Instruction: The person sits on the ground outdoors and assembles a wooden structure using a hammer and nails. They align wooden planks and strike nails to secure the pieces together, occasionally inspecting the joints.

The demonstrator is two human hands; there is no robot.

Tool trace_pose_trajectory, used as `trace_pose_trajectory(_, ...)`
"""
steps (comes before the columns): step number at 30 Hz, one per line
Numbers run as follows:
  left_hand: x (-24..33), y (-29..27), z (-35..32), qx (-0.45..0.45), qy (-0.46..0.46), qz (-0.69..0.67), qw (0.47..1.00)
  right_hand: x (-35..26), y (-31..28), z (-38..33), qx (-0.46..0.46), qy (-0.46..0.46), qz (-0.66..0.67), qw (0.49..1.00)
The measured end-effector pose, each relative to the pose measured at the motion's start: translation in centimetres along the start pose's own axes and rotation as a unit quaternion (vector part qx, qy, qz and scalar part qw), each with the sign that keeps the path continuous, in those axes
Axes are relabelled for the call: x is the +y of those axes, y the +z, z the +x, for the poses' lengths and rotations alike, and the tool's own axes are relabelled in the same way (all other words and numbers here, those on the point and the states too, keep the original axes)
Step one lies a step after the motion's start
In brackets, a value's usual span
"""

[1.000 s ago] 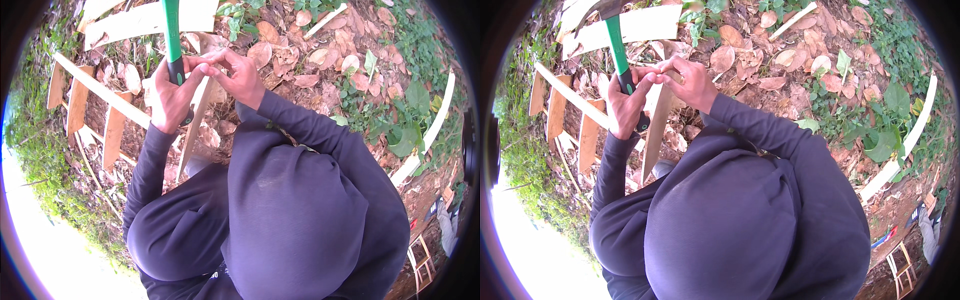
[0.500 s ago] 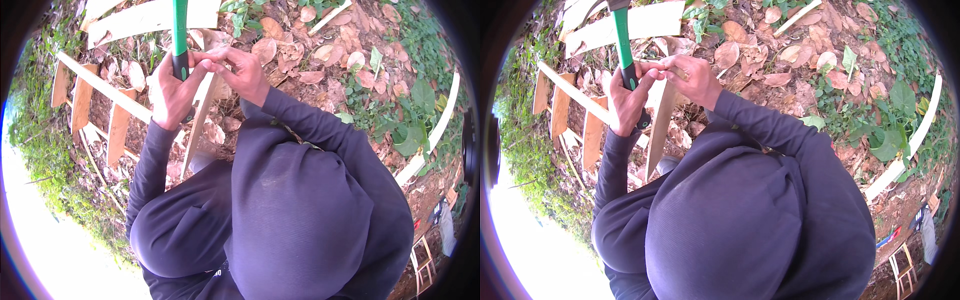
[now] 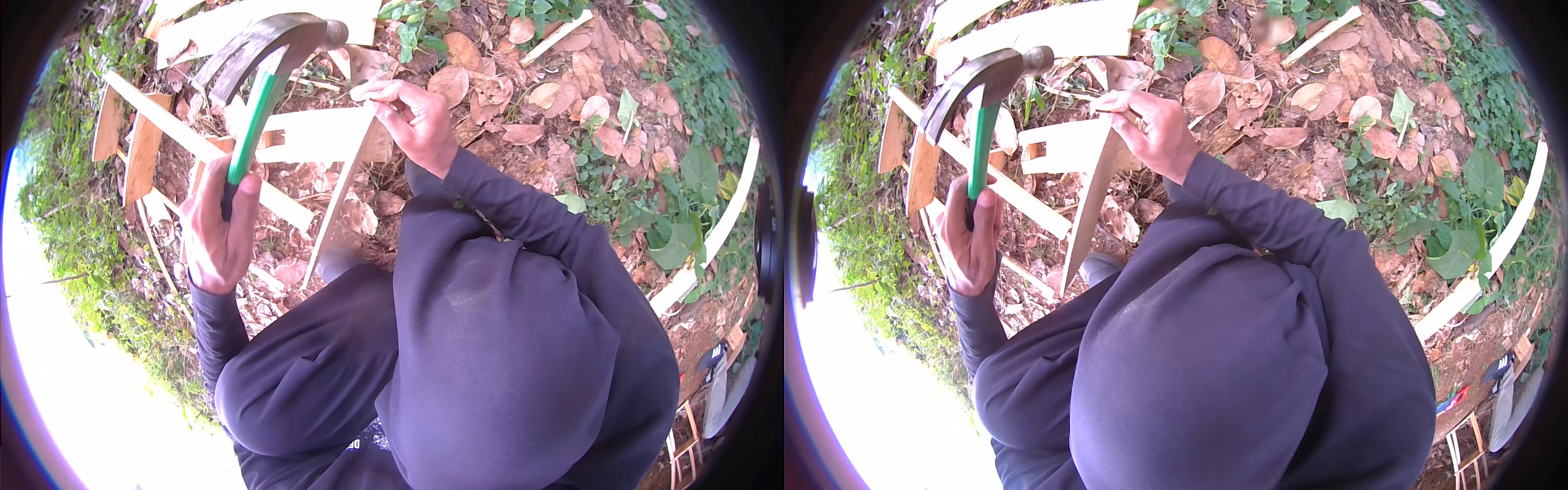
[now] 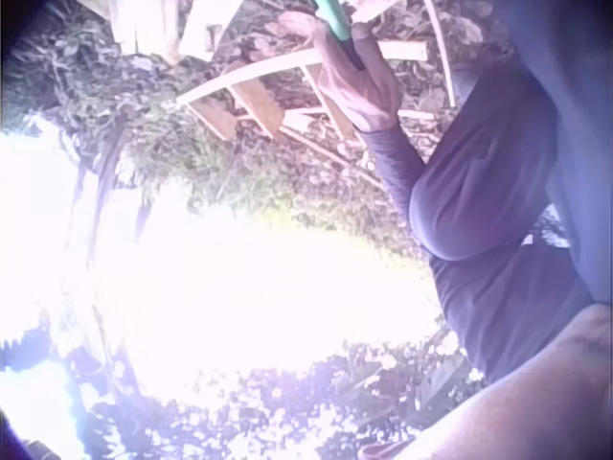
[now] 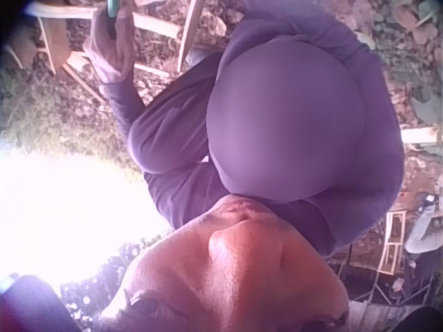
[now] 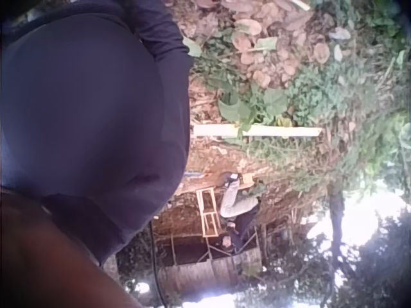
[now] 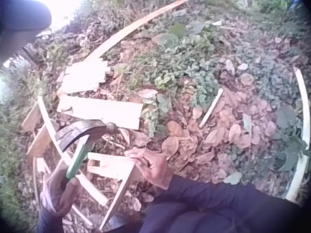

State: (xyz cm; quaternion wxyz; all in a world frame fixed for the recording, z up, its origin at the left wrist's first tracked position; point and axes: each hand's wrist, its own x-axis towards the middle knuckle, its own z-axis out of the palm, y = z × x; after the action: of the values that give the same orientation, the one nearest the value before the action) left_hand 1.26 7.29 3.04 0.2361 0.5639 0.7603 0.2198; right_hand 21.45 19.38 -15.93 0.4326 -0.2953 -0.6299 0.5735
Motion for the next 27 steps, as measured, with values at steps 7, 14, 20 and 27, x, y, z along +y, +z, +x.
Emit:
trace_pose_trajectory(7, 1.3, 0.3, -0.8, -0.096, 0.024, 0.04, 0.994, -0.3, 0.0, 0.1, 0.007, -0.015, -0.013, 1.0)
trace_pose_trajectory(14, 0.9, 0.0, -1.8, -0.087, -0.002, -0.025, 0.996, -0.2, -0.3, -0.2, 0.006, -0.009, -0.062, 0.998)
trace_pose_trajectory(20, 0.9, -0.1, -2.4, -0.057, -0.058, -0.067, 0.994, -0.1, 0.1, 0.0, 0.005, -0.016, -0.016, 1.0)
trace_pose_trajectory(27, 1.3, 0.2, -2.2, -0.091, -0.057, -0.052, 0.993, -0.4, -0.1, -0.3, -0.004, 0.0, -0.049, 0.999)
